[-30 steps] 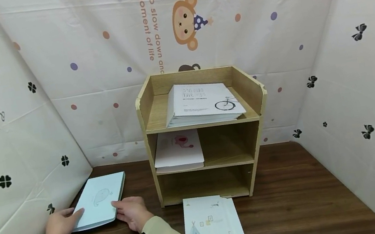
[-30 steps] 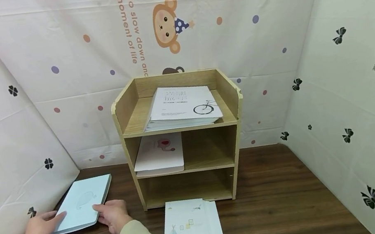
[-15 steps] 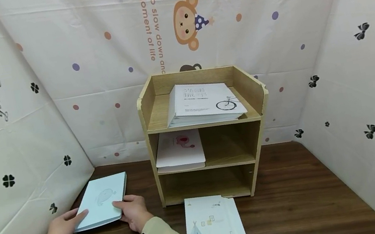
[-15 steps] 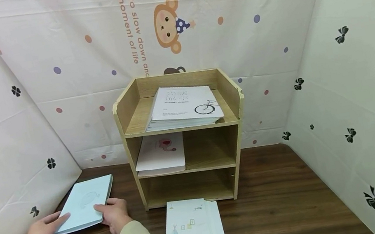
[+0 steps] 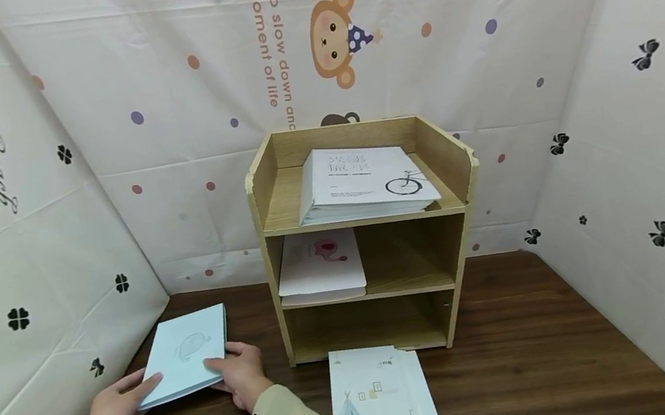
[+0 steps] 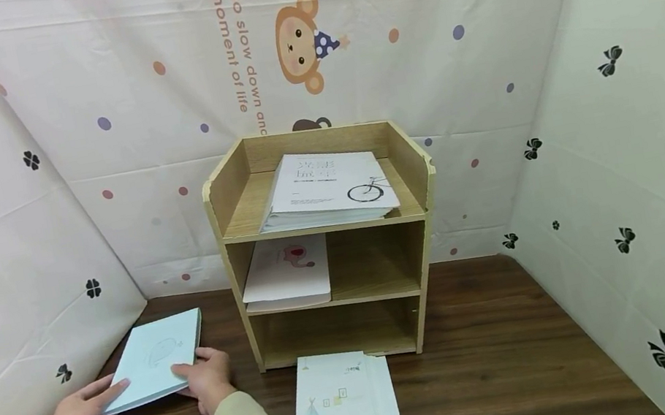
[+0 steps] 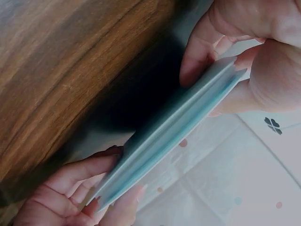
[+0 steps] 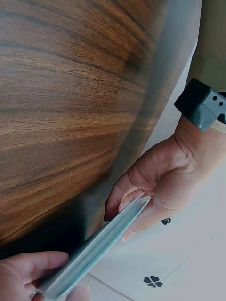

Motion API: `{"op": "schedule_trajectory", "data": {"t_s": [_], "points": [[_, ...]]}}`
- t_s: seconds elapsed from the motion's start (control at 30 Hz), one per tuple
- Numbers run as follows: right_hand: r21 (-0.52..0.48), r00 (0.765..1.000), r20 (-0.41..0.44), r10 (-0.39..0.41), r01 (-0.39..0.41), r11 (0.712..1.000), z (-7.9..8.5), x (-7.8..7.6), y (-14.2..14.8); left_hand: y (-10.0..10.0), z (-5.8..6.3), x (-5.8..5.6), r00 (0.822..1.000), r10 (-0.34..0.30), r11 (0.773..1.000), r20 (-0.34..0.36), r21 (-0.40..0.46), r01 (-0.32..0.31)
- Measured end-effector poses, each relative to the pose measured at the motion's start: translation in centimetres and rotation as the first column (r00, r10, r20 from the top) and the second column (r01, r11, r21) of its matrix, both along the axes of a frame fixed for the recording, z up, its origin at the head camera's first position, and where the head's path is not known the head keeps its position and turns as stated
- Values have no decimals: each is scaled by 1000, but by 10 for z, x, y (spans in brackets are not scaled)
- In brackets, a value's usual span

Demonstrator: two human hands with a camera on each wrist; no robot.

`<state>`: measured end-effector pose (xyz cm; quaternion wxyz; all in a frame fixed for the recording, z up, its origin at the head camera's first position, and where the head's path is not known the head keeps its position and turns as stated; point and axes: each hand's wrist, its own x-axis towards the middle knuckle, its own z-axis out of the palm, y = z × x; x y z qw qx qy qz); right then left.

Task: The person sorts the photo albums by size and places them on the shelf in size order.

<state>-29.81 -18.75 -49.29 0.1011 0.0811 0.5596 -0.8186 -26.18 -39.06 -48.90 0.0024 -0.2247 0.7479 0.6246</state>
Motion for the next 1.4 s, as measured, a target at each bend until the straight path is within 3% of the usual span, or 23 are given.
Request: {"op": "schedule_trajectory", "data": {"t_s": [0.23,0.6,0.77,0.97,1.4], "points": [[11,1000,-21,-4,4,1000,1,1,2,2,-1,3,1000,12,998,-28,70,-10],[33,1000,-14,11,-10,999,3,2,6,8,-4,8,995,84,992,-45,94,-79],[34,1000,-8,21,-21,999,4,3,9,12,0,14,995,87,993,-49,80,-83],[32,998,-22,57,-56,998,7,3,18,21,3,18,991,130,991,-43,24,-129],[36,995,-58,85,-82,996,18,3,33,38,11,25,978,196,980,-69,-14,-197]]}}
